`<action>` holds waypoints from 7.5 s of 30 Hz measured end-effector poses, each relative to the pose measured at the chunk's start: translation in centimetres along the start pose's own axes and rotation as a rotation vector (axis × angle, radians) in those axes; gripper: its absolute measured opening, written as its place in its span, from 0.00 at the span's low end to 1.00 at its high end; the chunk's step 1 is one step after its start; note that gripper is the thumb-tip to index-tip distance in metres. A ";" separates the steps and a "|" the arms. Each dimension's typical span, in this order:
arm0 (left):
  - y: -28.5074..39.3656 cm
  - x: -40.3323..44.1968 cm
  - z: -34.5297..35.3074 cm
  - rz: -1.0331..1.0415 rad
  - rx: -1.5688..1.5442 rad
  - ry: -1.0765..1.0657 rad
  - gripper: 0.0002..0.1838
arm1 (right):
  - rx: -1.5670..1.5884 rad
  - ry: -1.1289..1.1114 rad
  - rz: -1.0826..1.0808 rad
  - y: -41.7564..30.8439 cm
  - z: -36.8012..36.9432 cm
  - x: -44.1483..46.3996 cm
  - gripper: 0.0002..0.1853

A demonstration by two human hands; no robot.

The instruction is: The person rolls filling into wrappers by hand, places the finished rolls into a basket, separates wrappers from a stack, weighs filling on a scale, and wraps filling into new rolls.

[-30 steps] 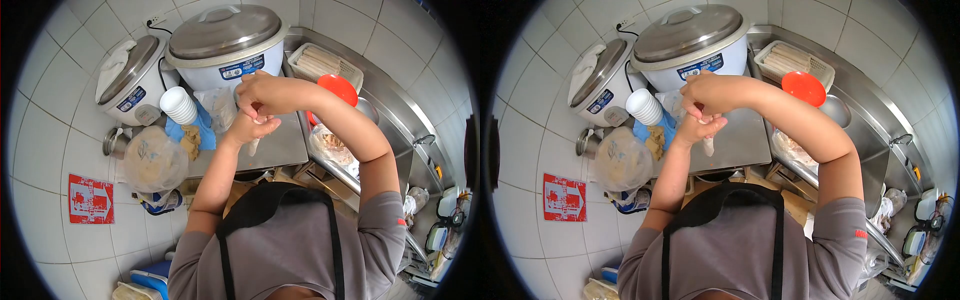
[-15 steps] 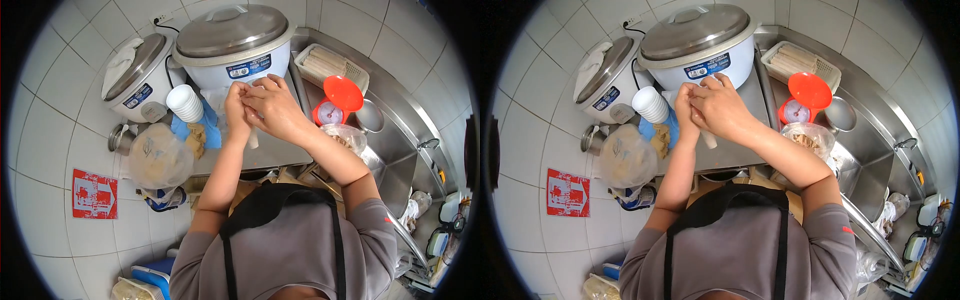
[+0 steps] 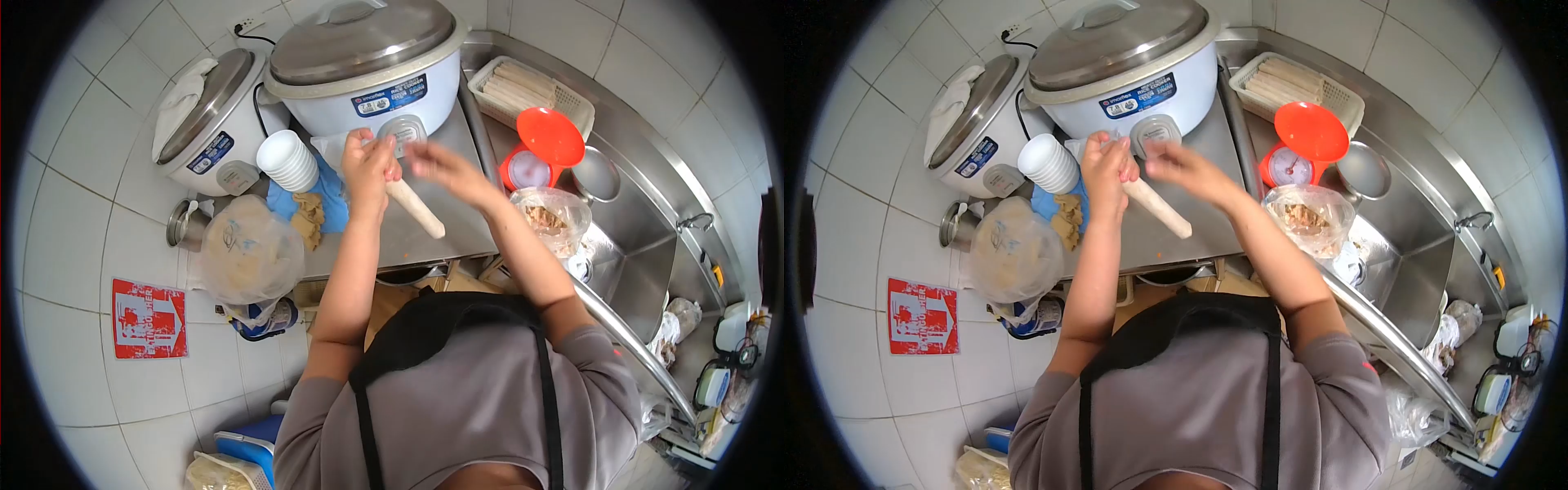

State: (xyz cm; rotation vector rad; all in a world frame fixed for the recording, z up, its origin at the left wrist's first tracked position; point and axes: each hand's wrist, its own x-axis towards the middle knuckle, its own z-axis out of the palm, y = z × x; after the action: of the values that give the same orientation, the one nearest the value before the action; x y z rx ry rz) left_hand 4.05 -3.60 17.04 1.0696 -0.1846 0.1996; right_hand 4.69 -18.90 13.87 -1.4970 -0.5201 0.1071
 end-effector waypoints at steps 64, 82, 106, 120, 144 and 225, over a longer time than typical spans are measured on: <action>-11.0 -10.0 -9.5 0.243 1.520 0.135 0.17 | -1.603 0.125 0.446 14.1 -38.2 20.8 0.18; -10.4 -10.9 -11.3 0.351 1.216 0.032 0.16 | -1.274 0.062 0.278 4.6 -36.9 19.2 0.30; 10.4 -10.5 -24.4 0.270 1.274 0.444 0.26 | -0.240 -0.794 -0.493 -3.8 21.0 6.0 0.11; 4.7 -12.2 -28.5 -0.064 1.289 0.694 0.18 | -0.721 -0.358 -0.306 8.0 29.1 12.2 0.41; 7.7 -12.6 -29.6 -0.275 1.937 0.604 0.23 | -0.826 -0.519 -0.157 10.3 31.3 10.7 0.14; 4.1 -6.5 -40.5 0.124 1.574 0.199 0.15 | -0.985 -0.730 -0.084 10.5 32.7 12.8 0.28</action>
State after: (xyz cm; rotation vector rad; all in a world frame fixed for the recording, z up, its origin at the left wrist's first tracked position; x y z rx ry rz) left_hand -1.10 33.59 -0.06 2.5838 0.1455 0.6054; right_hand 5.74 17.04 6.71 -2.3897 -1.3521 0.3777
